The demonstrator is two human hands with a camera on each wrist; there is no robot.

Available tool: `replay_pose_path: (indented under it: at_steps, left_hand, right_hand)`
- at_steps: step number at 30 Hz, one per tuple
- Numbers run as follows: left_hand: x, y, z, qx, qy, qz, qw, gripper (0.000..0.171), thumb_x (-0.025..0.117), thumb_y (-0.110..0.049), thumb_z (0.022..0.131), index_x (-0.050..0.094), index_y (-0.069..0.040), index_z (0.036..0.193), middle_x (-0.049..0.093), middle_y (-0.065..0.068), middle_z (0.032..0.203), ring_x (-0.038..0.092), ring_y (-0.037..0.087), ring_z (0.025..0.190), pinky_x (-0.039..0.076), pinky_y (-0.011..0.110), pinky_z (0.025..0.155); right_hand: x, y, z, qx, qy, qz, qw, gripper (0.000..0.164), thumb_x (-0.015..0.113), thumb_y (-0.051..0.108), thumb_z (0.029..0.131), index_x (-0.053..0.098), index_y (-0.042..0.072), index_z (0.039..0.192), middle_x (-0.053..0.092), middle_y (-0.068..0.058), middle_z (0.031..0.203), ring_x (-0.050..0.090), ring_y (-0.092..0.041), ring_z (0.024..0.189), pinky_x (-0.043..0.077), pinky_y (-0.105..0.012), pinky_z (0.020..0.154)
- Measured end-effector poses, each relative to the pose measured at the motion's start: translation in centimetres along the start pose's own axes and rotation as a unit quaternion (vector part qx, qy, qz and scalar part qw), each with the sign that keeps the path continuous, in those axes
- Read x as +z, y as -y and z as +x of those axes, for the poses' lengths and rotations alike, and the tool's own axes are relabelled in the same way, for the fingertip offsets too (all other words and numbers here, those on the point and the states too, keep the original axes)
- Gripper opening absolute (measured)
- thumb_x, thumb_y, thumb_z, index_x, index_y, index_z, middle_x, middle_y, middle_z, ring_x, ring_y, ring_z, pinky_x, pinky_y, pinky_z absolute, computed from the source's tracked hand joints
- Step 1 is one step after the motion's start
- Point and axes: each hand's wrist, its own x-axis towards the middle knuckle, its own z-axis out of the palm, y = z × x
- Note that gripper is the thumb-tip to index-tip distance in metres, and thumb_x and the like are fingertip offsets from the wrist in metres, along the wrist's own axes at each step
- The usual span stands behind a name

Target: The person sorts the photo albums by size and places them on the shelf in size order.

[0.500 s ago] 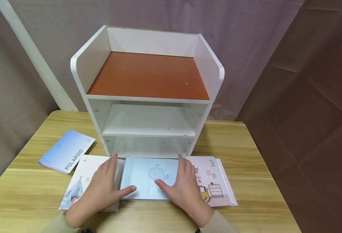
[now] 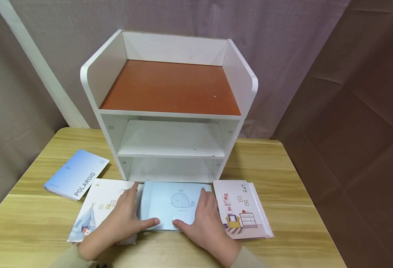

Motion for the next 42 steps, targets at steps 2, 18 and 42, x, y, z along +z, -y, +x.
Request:
replay_pose_path:
  at_steps: [2, 18, 42]
  left_hand:
    - [0.3, -0.1, 0.0, -0.003, 0.002, -0.002, 1.0000, 0.134, 0.080, -0.069, 0.058, 0.018, 0.007, 0.149, 0.040, 0.032, 0.136, 0.041, 0.043, 0.126, 0.038, 0.053, 0.104]
    - [1.0, -0.6, 0.3, -0.008, 0.015, -0.020, 0.9997, 0.130, 0.083, -0.061, 0.062, 0.015, 0.005, 0.150, 0.045, 0.031, 0.132, 0.045, 0.040, 0.122, 0.040, 0.052, 0.102]
    - [-1.6, -0.8, 1.8, -0.120, 0.080, -0.273, 0.9512, 0.063, 0.081, -0.022, 0.079, 0.052, 0.005, 0.129, 0.062, 0.013, 0.109, 0.061, 0.022, 0.093, 0.056, 0.035, 0.074]
  right_hand:
    - [0.3, 0.1, -0.2, 0.004, 0.014, -0.008, 1.000, 0.132, 0.071, 0.076, 0.063, 0.020, -0.011, 0.146, 0.025, -0.034, 0.144, 0.030, -0.043, 0.132, 0.036, -0.050, 0.108]
    - [0.5, -0.4, 0.2, 0.033, 0.092, -0.004, 0.995, 0.133, 0.066, 0.076, 0.069, 0.013, -0.019, 0.144, 0.016, -0.041, 0.147, 0.018, -0.048, 0.139, 0.024, -0.053, 0.113]
    - [0.2, 0.0, 0.6, 0.031, 0.114, 0.001, 0.993, 0.131, 0.069, 0.073, 0.068, 0.014, -0.019, 0.144, 0.018, -0.040, 0.147, 0.019, -0.048, 0.138, 0.023, -0.053, 0.113]
